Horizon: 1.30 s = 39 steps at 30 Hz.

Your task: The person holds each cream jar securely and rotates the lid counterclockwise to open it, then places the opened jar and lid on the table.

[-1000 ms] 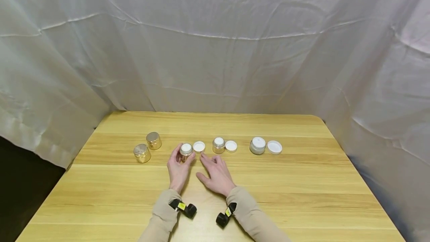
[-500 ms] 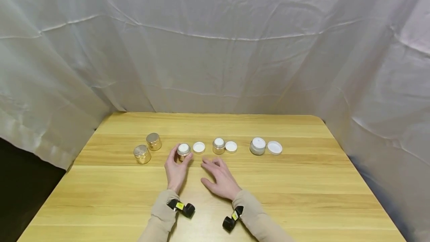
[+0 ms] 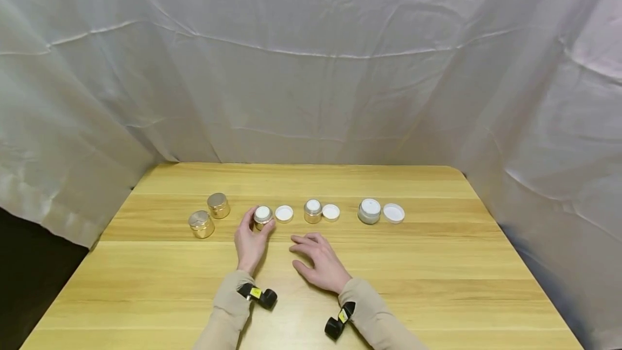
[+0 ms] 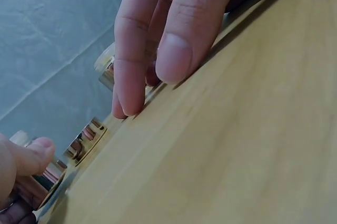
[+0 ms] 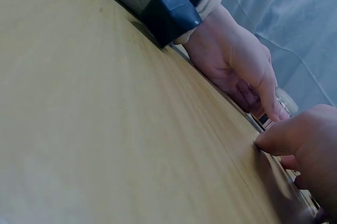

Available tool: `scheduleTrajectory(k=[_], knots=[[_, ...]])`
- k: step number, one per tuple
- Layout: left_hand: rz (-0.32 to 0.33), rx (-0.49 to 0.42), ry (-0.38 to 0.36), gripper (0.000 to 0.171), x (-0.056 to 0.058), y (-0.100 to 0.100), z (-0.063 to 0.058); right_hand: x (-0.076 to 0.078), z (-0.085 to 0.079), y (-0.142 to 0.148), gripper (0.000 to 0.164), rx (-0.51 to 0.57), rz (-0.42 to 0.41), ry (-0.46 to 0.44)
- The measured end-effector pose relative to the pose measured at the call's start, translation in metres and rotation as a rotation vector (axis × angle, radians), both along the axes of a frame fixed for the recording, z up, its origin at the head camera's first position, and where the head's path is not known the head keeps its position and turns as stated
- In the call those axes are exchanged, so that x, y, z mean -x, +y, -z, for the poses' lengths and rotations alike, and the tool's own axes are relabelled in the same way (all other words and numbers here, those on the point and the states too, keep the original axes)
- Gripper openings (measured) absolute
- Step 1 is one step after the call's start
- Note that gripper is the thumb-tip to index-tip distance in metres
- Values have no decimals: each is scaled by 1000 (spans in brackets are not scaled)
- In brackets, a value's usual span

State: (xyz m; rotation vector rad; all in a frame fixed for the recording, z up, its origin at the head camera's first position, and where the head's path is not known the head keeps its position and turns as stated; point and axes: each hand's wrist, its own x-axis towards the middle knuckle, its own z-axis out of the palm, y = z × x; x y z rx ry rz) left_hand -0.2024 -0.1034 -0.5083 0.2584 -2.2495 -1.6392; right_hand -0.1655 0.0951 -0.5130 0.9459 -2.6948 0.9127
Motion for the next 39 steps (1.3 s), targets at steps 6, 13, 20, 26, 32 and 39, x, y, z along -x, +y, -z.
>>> scheduleTrajectory(k=[6, 13, 20, 26, 32, 39], knots=[[-28, 110, -2, 59, 6, -1, 0, 1, 1, -2, 33, -4, -4, -7], [-36, 153, -8, 63, 11, -1, -1, 1, 1, -3, 32, 5, -5, -17], [34, 87, -30, 74, 7, -4, -2, 1, 1, -3, 33, 9, -4, -20], [24, -178, 42, 75, 5, -4, 0, 1, 1, 0, 32, 17, -4, -23], [-219, -412, 191, 61, 5, -3, -2, 1, 1, 1, 32, 12, -6, -20], [-342, -399, 213, 72, 3, -5, -3, 1, 0, 1, 31, 17, -9, -20]])
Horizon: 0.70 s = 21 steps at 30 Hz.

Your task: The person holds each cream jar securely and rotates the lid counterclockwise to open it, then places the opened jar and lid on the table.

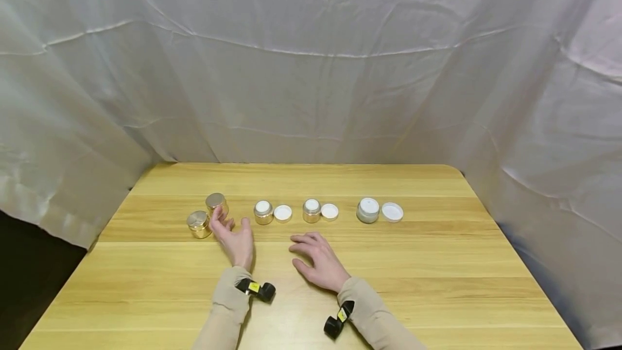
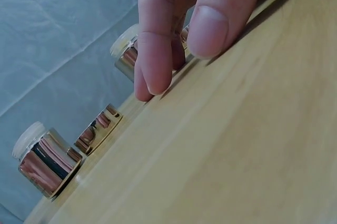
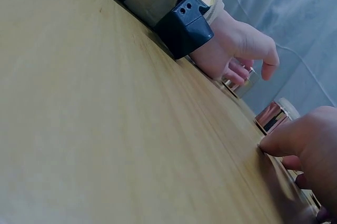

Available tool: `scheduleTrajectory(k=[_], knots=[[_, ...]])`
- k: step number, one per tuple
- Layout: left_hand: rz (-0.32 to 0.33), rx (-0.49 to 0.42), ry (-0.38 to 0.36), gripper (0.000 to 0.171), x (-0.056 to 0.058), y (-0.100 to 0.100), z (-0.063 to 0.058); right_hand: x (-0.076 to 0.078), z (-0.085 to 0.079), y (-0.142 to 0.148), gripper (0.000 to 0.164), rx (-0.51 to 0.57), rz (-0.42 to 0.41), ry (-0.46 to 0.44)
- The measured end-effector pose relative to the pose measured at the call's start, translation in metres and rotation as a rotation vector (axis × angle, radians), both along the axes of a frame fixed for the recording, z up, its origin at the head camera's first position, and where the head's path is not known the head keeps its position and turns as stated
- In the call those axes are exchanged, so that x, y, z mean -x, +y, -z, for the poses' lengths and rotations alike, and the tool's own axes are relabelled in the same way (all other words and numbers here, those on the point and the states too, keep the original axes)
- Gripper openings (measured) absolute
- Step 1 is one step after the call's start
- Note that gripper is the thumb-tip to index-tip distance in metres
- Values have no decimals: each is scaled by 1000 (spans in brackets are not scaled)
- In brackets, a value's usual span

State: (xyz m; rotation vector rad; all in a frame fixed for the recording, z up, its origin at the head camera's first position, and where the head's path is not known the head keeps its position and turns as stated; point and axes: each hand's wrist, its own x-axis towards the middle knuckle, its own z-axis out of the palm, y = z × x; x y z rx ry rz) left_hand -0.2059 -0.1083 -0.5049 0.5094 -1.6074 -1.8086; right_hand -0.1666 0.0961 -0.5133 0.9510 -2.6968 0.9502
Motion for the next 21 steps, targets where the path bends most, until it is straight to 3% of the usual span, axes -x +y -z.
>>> scheduleTrajectory(k=[9, 16, 21], knots=[[43, 115, -58, 100, 2, -2, 3, 0, 0, 0, 30, -1, 6, 0], [70, 120, -60, 106, 3, -7, 4, 0, 0, -1, 30, -6, 5, -11], [54, 161, -83, 105, 8, -14, 4, 1, 1, 1, 30, -8, 8, -7]])
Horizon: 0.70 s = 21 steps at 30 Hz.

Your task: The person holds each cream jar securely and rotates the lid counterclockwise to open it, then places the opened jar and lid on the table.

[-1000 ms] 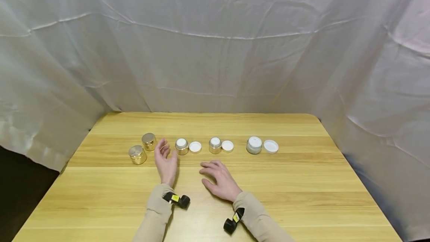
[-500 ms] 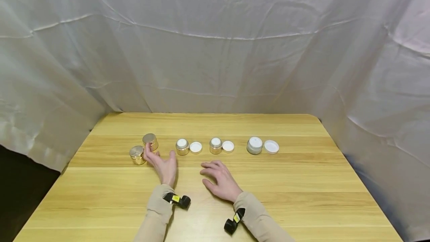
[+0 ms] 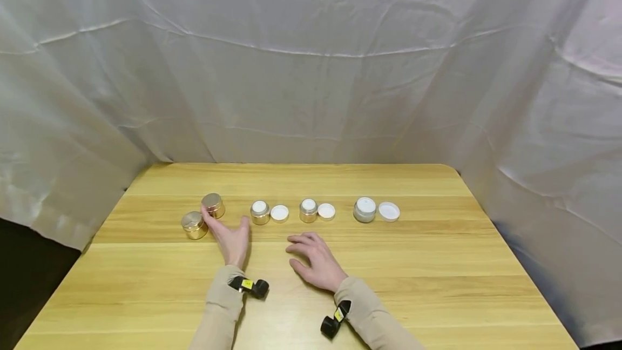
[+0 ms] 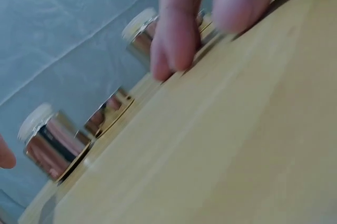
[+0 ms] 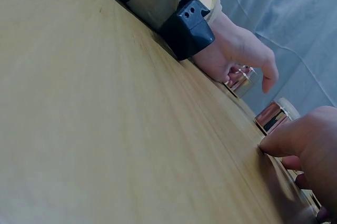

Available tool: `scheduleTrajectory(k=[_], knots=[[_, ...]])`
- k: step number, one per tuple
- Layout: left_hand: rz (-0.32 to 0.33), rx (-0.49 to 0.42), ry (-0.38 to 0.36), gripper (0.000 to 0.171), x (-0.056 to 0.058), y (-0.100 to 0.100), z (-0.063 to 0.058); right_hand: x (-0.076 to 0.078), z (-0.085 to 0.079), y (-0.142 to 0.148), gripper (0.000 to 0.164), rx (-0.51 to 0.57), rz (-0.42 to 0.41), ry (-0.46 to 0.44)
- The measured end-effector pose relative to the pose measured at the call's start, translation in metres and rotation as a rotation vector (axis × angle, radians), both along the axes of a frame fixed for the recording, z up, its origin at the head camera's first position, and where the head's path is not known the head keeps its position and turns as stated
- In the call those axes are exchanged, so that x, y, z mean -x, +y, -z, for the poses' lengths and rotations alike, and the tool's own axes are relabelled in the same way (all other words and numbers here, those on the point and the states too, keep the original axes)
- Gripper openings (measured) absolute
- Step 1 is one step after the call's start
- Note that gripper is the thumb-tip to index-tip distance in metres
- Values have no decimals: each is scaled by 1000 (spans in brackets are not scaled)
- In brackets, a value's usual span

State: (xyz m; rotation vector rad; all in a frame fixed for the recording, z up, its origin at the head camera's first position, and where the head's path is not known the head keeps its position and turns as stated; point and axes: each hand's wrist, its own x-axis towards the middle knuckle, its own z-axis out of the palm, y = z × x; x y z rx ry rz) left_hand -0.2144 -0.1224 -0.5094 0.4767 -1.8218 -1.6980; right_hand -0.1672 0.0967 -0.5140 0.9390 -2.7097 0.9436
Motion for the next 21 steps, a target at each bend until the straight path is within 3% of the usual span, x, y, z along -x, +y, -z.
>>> scheduleTrajectory(k=[10, 21], knots=[[-46, 111, -86, 99, 13, -19, 2, -1, -1, 0, 30, -1, -8, -2], [-143, 187, -66, 81, 36, -27, -1, 0, -1, 1, 28, 5, -7, 4]])
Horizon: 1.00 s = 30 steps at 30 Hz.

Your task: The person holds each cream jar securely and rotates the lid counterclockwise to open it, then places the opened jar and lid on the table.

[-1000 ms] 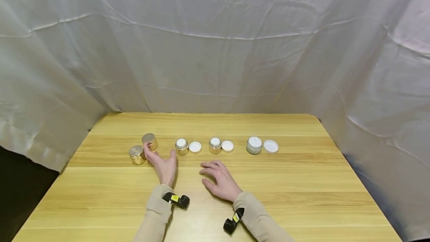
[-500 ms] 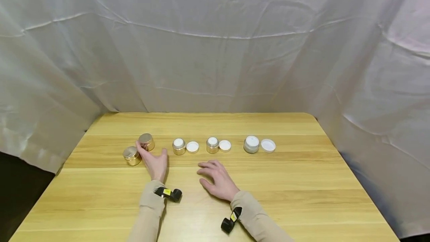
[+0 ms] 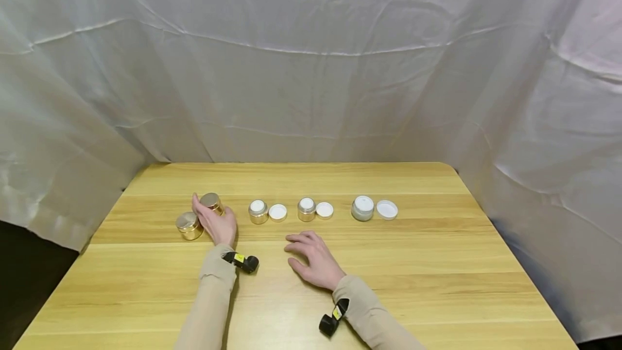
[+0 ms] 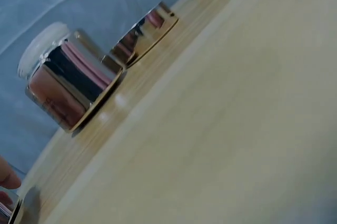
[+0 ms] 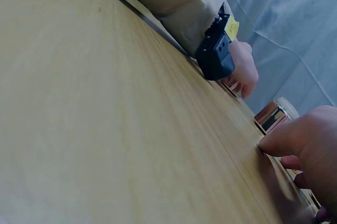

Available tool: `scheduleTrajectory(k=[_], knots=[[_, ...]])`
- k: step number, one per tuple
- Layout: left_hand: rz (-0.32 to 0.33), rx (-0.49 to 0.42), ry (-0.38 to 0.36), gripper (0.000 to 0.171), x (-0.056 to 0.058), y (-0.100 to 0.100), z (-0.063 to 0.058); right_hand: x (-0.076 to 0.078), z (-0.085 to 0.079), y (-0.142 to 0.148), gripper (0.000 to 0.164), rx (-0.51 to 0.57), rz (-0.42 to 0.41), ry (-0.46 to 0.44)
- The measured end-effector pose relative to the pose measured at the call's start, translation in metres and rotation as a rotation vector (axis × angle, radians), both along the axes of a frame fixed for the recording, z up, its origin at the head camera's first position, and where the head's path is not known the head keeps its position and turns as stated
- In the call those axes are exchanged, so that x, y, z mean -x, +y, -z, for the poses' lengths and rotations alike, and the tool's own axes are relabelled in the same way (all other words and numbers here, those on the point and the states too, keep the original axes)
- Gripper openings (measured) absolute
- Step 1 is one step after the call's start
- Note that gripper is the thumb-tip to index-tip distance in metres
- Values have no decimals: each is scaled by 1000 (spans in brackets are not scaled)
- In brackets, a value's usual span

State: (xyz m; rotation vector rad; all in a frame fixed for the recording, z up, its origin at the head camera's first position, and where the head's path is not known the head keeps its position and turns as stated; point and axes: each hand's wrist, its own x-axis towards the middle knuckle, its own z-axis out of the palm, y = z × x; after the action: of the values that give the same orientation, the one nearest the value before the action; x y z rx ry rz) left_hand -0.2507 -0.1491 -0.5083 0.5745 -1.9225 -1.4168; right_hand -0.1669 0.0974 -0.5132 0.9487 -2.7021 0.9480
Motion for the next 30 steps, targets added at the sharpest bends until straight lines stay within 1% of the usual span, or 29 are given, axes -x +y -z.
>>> scheduleTrajectory(k=[3, 8, 14, 18, 22, 24, 27, 30], knots=[[-9, 0, -7, 76, 3, -1, 0, 0, 0, 0, 28, -4, 0, 6], [1, -2, -28, 70, 5, -1, 0, 0, 0, 0, 28, 5, 2, -1], [20, 34, -63, 65, 2, -3, 1, 1, -1, 0, 29, 10, 4, -18], [62, 62, -112, 64, -2, -5, -1, 1, -1, 0, 28, 34, 11, -25], [118, 84, -195, 70, -8, -5, -4, 1, -1, -1, 25, 70, 6, -20], [142, 93, -225, 75, -12, -3, -6, 1, 0, -1, 24, 81, 0, -10], [178, 103, -249, 81, -20, 1, -9, 2, 1, 0, 22, 119, -2, -11], [211, 105, -276, 84, -27, 8, -12, 3, 2, 2, 22, 190, 11, -38]])
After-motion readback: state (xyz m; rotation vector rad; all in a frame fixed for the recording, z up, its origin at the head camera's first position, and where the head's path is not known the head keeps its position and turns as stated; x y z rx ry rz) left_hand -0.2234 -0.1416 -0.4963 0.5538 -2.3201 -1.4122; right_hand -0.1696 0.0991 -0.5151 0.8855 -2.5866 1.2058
